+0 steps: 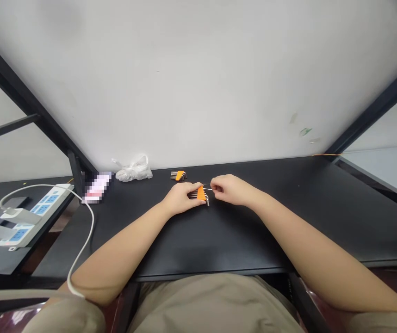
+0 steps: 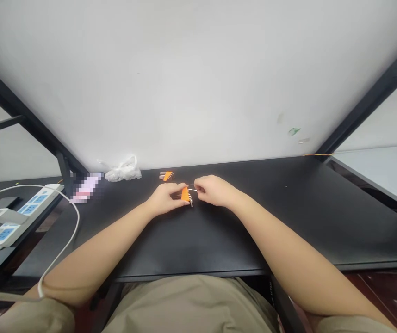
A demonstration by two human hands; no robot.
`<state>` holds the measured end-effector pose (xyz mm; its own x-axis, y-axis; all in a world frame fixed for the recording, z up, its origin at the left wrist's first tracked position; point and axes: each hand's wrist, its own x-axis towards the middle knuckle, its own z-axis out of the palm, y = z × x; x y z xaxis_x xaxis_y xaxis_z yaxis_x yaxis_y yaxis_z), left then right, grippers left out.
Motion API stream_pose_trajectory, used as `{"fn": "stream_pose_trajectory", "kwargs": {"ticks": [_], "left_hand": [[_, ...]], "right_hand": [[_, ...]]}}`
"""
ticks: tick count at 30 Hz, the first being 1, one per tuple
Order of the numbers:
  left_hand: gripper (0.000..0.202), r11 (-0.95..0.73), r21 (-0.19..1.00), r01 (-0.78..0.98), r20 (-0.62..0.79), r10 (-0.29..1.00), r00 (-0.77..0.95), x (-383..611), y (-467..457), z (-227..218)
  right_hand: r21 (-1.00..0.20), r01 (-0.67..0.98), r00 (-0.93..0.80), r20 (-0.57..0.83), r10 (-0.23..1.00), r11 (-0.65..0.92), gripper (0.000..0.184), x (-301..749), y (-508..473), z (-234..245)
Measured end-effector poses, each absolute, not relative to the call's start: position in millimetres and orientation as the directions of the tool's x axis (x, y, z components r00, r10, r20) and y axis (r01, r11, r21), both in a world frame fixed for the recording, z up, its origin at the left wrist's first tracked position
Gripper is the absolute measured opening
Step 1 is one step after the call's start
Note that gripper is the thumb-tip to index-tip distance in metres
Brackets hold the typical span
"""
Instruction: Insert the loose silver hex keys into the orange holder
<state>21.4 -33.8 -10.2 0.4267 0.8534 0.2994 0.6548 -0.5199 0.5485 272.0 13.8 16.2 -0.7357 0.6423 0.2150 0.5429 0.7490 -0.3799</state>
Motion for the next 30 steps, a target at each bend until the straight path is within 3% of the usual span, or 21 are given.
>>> {"fn": "stream_pose_trajectory", "kwargs": {"ticks": [11, 22, 26, 28, 30], "left_hand": [[0.057, -0.512, 0.575, 0.638, 0.312, 0.858, 0.408, 21.4, -34.8, -8.7], [0.056, -0.530, 0.547, 0.648, 0.327, 0.848, 0.417, 18.2, -31.4, -14.0], [0.053, -0.581, 0.548, 0.602, 0.355, 0.813, 0.461, 18.4, -30.6, -13.5], [0.054, -0.624, 0.569, 0.536, 0.394, 0.779, 0.489, 20.0, -30.7, -12.8], [0.054, -0.661, 0.589, 0.465, 0.436, 0.744, 0.506, 23.0, -32.0, -10.9]], "right_hand": [[-0.373, 0.531, -0.748, 0.215, 0.628, 0.760, 0.009, 272.1, 12.9, 16.8], [-0.240, 0.511, -0.763, 0.316, 0.564, 0.825, 0.019, 271.7, 5.8, 19.5], [-0.388, 0.409, -0.749, 0.374, 0.547, 0.826, 0.021, 265.8, 3.0, 19.3], [-0.550, 0.330, -0.712, 0.389, 0.585, 0.767, 0.018, 262.1, 3.8, 16.0], [-0.760, 0.241, -0.666, 0.323, 0.672, 0.604, 0.017, 258.2, 5.9, 10.1]]}}
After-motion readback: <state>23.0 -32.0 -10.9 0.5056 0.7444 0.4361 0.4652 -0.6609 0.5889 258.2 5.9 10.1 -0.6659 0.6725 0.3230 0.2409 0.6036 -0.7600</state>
